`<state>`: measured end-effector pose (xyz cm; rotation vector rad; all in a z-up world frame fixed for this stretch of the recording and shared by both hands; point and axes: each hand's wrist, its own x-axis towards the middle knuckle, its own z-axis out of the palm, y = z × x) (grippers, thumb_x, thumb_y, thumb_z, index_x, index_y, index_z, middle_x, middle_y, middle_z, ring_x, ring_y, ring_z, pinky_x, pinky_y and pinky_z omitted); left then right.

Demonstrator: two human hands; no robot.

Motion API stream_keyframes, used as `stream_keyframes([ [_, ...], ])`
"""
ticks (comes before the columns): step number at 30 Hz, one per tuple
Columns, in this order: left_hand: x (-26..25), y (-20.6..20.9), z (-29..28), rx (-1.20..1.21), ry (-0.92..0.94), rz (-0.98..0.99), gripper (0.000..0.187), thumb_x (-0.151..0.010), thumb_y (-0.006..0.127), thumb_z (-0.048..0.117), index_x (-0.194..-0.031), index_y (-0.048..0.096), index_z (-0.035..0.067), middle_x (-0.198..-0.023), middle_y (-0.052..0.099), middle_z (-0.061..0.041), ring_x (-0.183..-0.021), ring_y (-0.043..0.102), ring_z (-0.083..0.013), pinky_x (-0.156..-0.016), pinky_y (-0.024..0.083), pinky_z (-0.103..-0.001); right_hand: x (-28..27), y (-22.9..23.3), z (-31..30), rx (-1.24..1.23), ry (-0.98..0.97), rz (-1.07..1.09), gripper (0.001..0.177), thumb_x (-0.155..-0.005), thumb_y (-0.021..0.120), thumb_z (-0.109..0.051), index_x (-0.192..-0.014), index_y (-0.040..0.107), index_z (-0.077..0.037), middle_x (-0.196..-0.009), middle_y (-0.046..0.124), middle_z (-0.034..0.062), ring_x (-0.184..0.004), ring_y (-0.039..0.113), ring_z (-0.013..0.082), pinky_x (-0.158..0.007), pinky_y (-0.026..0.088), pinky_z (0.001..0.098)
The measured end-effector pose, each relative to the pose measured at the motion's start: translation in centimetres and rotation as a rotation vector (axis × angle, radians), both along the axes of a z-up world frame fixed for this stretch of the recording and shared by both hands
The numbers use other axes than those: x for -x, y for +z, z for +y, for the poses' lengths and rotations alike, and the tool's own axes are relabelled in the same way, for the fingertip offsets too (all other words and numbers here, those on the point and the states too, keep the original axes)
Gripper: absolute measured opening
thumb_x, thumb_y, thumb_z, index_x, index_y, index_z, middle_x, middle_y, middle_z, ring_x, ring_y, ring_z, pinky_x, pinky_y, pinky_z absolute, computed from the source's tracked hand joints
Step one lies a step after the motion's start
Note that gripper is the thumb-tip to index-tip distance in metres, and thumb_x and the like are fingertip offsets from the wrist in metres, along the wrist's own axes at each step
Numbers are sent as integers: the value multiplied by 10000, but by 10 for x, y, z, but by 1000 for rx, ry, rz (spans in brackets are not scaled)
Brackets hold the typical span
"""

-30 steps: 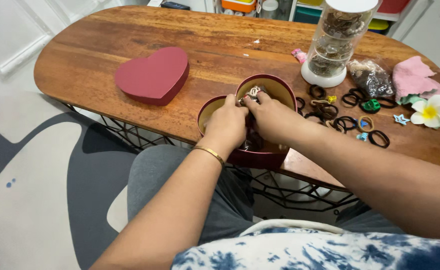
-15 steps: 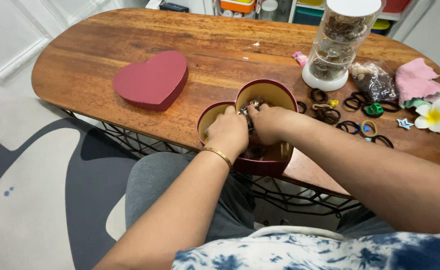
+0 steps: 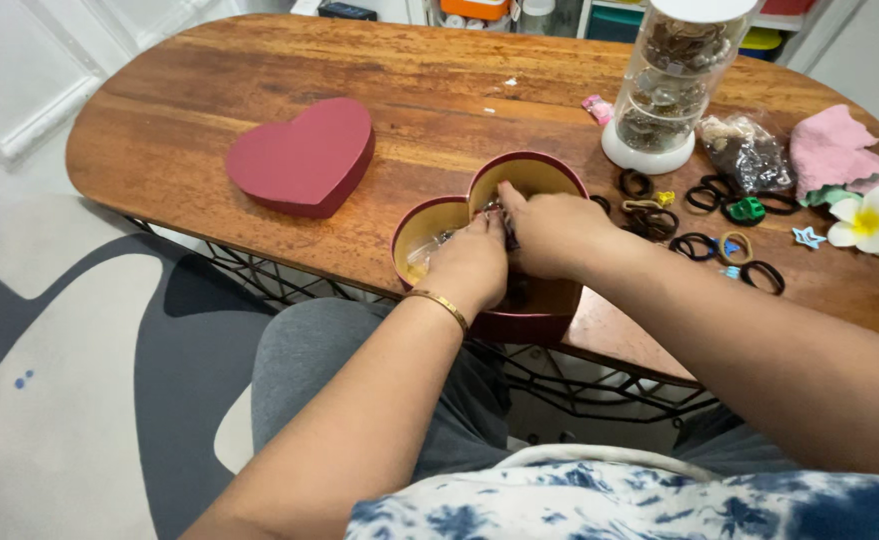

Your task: The person transfers hair ties and small decorative accessories from a plastic bag into a heart-shaped box. They handle the items by hand, placing them into the box and arranging them, then close the box lid.

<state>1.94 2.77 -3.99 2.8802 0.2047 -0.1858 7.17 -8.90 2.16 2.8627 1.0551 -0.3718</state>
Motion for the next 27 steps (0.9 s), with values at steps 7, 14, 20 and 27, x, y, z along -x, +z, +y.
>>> stream_keyframes([
  [7,1,34,-26,-118,5,114,591,-1042,487,204,-1612,335,249,-1594,413,-185,-1438,454,-379,-1167,390,-537,27,0,-91,-895,-11,-401,268,-908,727,-197,-1139,702,-62,-988,730,144,-884,722,300,-751,558,423],
  [14,1,43,-45,-130,-126,239,1131,-815,793,500,-1623,98,122,-1712,-16,-119,-1578,-4,-343,-1216,141,-633,36,-56,-174,-905,-261,-454,117,-927,708,-135,-1014,689,-61,-926,681,127,-809,701,288,-725,543,412],
  [20,-6,26,-40,-107,-93,246,1134,-847,759,546,-1634,56,132,-1722,-48,-107,-1582,-53,-344,-1206,101,-681,29,-105,-222,-780,-340,-605,106,-897,715,-142,-960,694,-60,-891,629,116,-902,617,340,-836,496,469],
  [27,-4,30,-42,-104,-87,222,1076,-881,724,549,-1639,78,142,-1725,-19,-103,-1586,-47,-339,-1200,109,-696,18,-127,-260,-847,-514,-615,103,-941,708,-162,-993,710,-73,-969,625,139,-932,620,327,-872,496,462],
])
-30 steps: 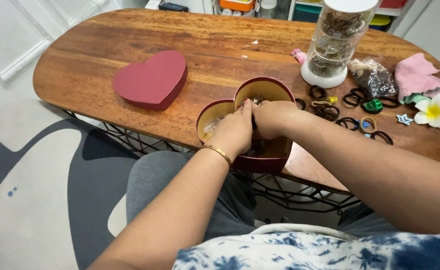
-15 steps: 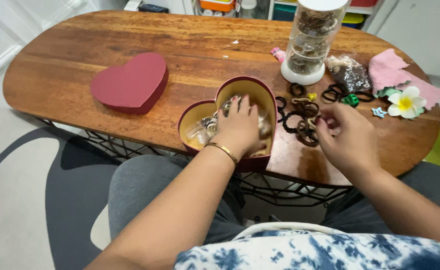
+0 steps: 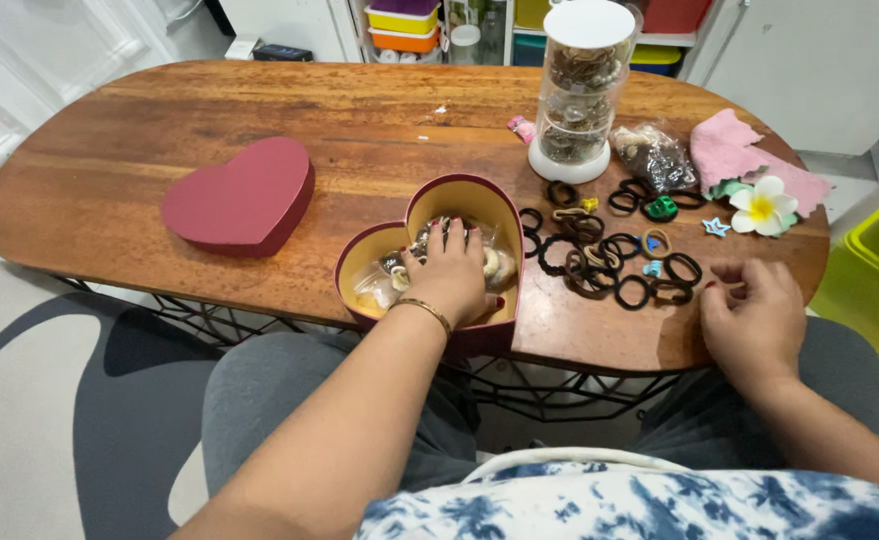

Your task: The person transfers hair ties and small decorative accessories from a plastic bag into a heart-shaped box. They handle the items by hand, placing them into the box and arranging them, then close the box lid.

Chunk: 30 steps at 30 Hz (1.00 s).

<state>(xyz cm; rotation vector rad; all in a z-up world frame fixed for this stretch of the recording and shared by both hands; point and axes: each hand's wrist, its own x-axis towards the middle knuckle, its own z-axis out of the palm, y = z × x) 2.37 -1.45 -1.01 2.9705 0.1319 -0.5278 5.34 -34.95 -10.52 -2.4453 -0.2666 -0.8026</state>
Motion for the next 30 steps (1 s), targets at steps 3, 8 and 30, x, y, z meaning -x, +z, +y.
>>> stream_keyframes([
  [3,5,13,3,37,-6,13,1058,-840,757,539,-1620,129,197,-1710,-3,-97,-1576,-47,-315,-1204,106,-652,8,4,1,88,71,-51,139,-913,719,-173,-1029,729,-97,-1022,619,136,-975,602,332,-893,488,468],
  [8,35,18,29,181,113,-602,578,-879,736,411,-1399,556,237,-1507,497,-39,-1484,384,-252,-1252,306,-477,22,12,32,271,129,86,196,-807,765,-239,-987,784,-162,-995,632,87,-1043,572,322,-836,416,488],
  [30,80,25,33,233,172,-1044,412,-789,789,259,-1174,708,137,-1276,609,-85,-1213,537,-311,-1003,441,-463,-52,26,29,297,196,134,195,-878,745,-254,-1041,778,-152,-1038,636,130,-1016,632,328,-864,481,496],
])
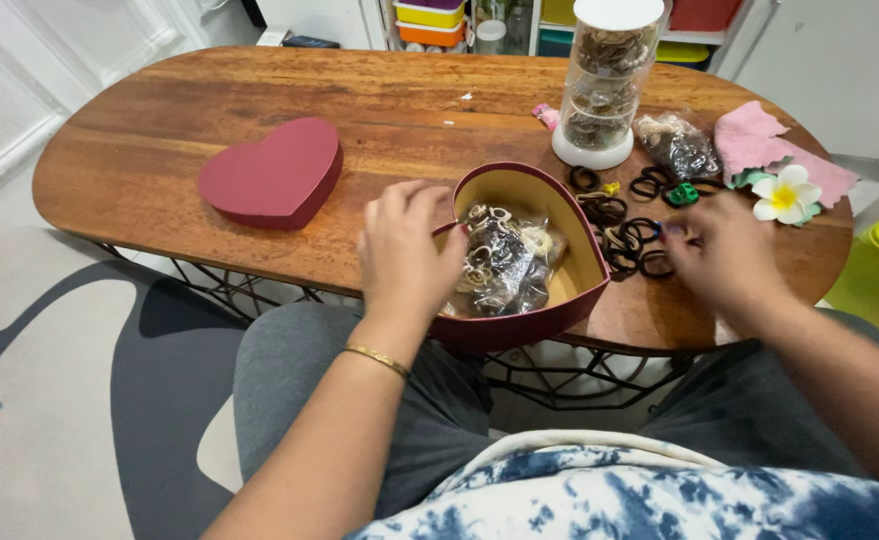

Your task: The person transfers hair ties and small decorative accessories from a plastic bag into a heart-shaped box. They handle the items by hand, placing them into the box and arranging them, then close the box lid.

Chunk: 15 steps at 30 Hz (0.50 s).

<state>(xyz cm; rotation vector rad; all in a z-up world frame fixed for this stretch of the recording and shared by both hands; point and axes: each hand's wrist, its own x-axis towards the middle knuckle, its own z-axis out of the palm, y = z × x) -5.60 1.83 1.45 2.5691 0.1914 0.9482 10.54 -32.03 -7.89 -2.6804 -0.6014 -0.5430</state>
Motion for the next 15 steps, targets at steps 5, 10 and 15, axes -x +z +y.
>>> stream_keyframes([
  [5,-5,6,-30,23,-222,-69,304,-823,786,261,-1107,743,160,-1258,628,-78,-1224,549,-313,-1046,468,-435,-94,26,8,-104,-183,78,319,-893,772,-276,-1108,763,-41,-1056,720,224,-971,694,373,-886,548,480],
  [10,10,-7,-78,-54,-528,-44,414,-707,802,342,-1047,728,117,-1156,655,-120,-1175,559,-333,-947,451,-483,-146,12,20,71,-292,139,470,-784,861,-358,-1084,747,-15,-1047,706,256,-932,685,425,-780,542,525],
  [15,6,-27,-73,-38,-512,190,133,-891,677,189,-1004,729,142,-969,702,-65,-988,664,-300,-860,517,-476,-161,-13,6,81,-247,113,198,-890,756,-215,-1002,786,-55,-968,741,241,-878,707,428,-784,559,517],
])
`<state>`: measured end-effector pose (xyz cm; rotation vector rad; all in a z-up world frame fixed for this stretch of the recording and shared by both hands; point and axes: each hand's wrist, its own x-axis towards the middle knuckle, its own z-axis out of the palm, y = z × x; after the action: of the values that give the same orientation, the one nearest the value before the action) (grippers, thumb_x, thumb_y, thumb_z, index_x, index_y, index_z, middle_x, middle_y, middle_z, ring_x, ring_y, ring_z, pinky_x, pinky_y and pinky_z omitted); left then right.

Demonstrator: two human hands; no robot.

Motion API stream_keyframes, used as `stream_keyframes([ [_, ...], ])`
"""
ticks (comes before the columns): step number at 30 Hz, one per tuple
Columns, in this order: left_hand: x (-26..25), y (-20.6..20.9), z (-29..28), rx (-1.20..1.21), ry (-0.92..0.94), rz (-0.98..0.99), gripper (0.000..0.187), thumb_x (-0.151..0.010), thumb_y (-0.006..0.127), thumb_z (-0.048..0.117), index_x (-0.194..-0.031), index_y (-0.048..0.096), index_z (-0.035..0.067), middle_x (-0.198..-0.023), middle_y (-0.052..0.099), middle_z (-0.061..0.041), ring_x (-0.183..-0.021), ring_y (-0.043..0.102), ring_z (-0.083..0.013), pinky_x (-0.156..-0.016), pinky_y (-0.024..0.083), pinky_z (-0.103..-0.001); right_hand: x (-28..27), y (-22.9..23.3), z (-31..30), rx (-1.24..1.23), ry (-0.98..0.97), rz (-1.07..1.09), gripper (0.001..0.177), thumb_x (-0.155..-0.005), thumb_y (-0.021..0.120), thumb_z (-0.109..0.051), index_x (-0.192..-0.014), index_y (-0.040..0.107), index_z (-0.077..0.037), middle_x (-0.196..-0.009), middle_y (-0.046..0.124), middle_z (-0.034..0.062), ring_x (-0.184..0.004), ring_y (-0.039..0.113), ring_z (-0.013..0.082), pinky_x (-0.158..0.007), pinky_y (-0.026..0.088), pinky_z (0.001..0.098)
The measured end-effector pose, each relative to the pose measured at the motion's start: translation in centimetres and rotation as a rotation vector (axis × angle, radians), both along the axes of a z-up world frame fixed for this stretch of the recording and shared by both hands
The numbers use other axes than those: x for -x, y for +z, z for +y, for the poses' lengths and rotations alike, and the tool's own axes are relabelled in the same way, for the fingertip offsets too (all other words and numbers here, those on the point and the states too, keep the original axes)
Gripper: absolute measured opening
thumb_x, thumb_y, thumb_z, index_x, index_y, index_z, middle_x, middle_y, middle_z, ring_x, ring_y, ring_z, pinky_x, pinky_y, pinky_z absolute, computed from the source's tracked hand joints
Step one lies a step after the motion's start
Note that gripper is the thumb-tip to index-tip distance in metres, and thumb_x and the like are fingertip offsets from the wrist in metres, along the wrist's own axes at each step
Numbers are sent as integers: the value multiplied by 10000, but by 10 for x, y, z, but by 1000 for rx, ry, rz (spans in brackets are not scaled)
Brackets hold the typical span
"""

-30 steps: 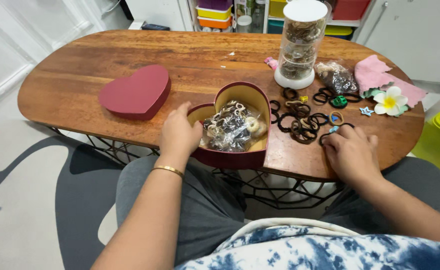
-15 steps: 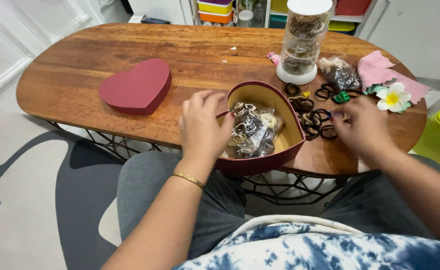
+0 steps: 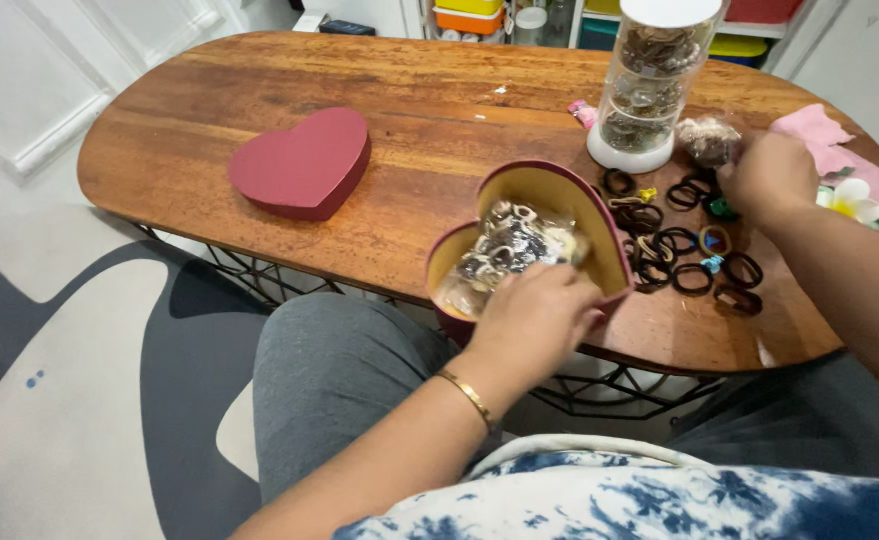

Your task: The person transfers hair ties and small decorative accessories from a plastic bag into a heart-shaped box. They handle the items by hand, placing them into the box and arranging them, then close the box lid.

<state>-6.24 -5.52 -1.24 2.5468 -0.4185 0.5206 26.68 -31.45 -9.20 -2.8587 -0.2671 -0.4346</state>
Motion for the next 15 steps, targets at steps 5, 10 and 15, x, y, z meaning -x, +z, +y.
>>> stream_keyframes([
  [5,-21,-10,39,-29,115,-50,82,-886,663,161,-905,718,103,-885,701,-107,-875,682,-335,-790,521,-491,6,10,-16,-454,86,-306,247,-1020,728,-190,-931,687,37,-911,704,200,-816,685,333,-765,552,457],
  [10,-31,3,59,-72,303,-376,165,-841,674,176,-983,724,108,-913,689,-81,-908,683,-321,-842,514,-491,74,65,-27,-1640,245,307,242,-1011,595,-154,-1182,500,-13,-933,657,92,-799,604,196,-694,522,328],
  [15,-49,22,18,517,116,-235,376,-952,683,286,-1251,662,58,-1054,694,-65,-906,719,-191,-834,576,-318,183,96,0,-2115,289,793,394,-881,474,-109,-1241,587,3,-1145,709,162,-971,632,179,-859,557,294],
])
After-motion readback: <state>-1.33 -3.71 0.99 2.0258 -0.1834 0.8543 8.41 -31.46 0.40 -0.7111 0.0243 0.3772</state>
